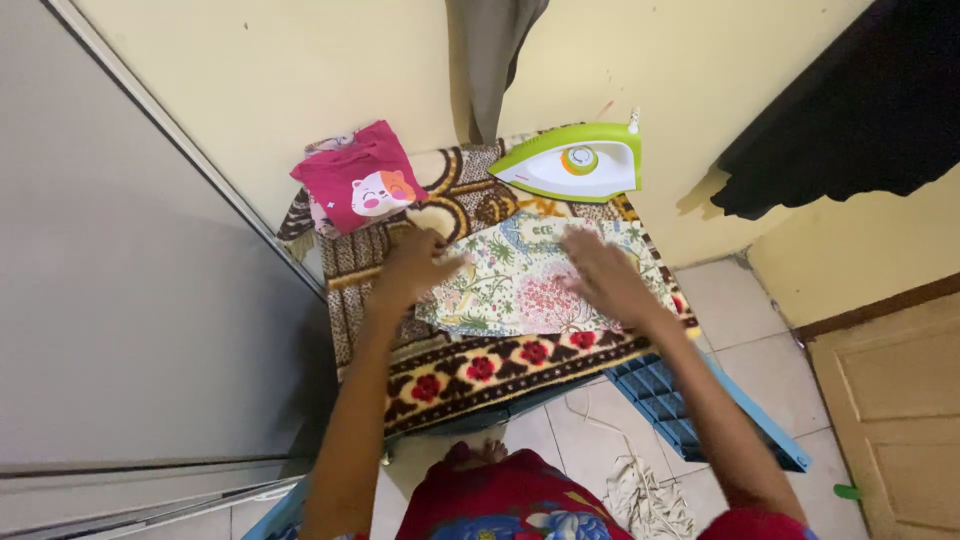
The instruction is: The person irons and folds a floral patterned shirt and a pink shirt on a padded surface, then places them inside a wardrobe.
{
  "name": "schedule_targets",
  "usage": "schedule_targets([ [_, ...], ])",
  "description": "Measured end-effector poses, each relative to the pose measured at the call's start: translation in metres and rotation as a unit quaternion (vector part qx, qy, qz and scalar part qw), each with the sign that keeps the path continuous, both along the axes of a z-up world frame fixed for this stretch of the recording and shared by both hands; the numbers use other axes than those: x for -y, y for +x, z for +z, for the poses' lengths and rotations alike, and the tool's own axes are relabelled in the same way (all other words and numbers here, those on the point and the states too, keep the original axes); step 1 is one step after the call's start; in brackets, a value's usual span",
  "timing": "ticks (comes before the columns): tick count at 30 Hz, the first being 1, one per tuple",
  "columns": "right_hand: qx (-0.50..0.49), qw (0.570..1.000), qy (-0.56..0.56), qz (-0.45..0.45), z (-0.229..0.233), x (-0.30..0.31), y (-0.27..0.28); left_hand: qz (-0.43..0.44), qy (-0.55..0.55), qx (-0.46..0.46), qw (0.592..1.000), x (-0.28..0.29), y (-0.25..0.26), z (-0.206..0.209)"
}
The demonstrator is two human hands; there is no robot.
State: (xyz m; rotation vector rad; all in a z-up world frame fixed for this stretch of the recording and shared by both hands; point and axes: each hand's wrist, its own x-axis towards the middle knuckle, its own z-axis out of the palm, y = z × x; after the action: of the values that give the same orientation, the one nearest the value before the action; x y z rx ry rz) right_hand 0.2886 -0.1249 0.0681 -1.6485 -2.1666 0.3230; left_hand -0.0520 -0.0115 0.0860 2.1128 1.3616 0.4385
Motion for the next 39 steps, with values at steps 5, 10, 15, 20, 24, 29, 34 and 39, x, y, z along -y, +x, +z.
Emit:
schedule_targets([
  [5,0.094,0.995,0.017,-0.017,-0.034,-0.022,0.004,-0.012,0.061,-0.055,0.997,-0.006,0.011,-0.039],
  [10,0.012,0.968,0.235,-0.082,0.041,-0.082,-0.012,-0.003,0.092,0.007,0.996,-0.005,0.010,-0.042],
  [15,0.150,0.956,0.240,-0.075,0.047,-0.185,0.008,0.013,0.180,0.066,0.981,0.004,0.007,-0.053],
  [20,0.267,0.956,0.087,-0.083,0.061,-0.218,0.012,0.024,0.211,0.105,0.972,0.006,0.006,-0.050],
  [24,0.284,0.946,0.097,-0.119,0.070,-0.204,0.033,0.070,0.141,0.115,0.981,0.013,0.009,-0.029],
  [29,0.301,0.926,0.184,-0.133,0.108,-0.128,0.033,0.092,0.119,0.130,0.980,0.010,0.009,-0.037],
  [34,0.325,0.943,0.064,-0.017,0.112,-0.036,-0.017,0.097,0.113,0.172,0.974,0.005,0.008,-0.045],
  [39,0.316,0.944,0.094,-0.010,0.073,-0.015,-0.013,0.081,-0.023,0.170,0.982,-0.010,0.004,-0.061],
])
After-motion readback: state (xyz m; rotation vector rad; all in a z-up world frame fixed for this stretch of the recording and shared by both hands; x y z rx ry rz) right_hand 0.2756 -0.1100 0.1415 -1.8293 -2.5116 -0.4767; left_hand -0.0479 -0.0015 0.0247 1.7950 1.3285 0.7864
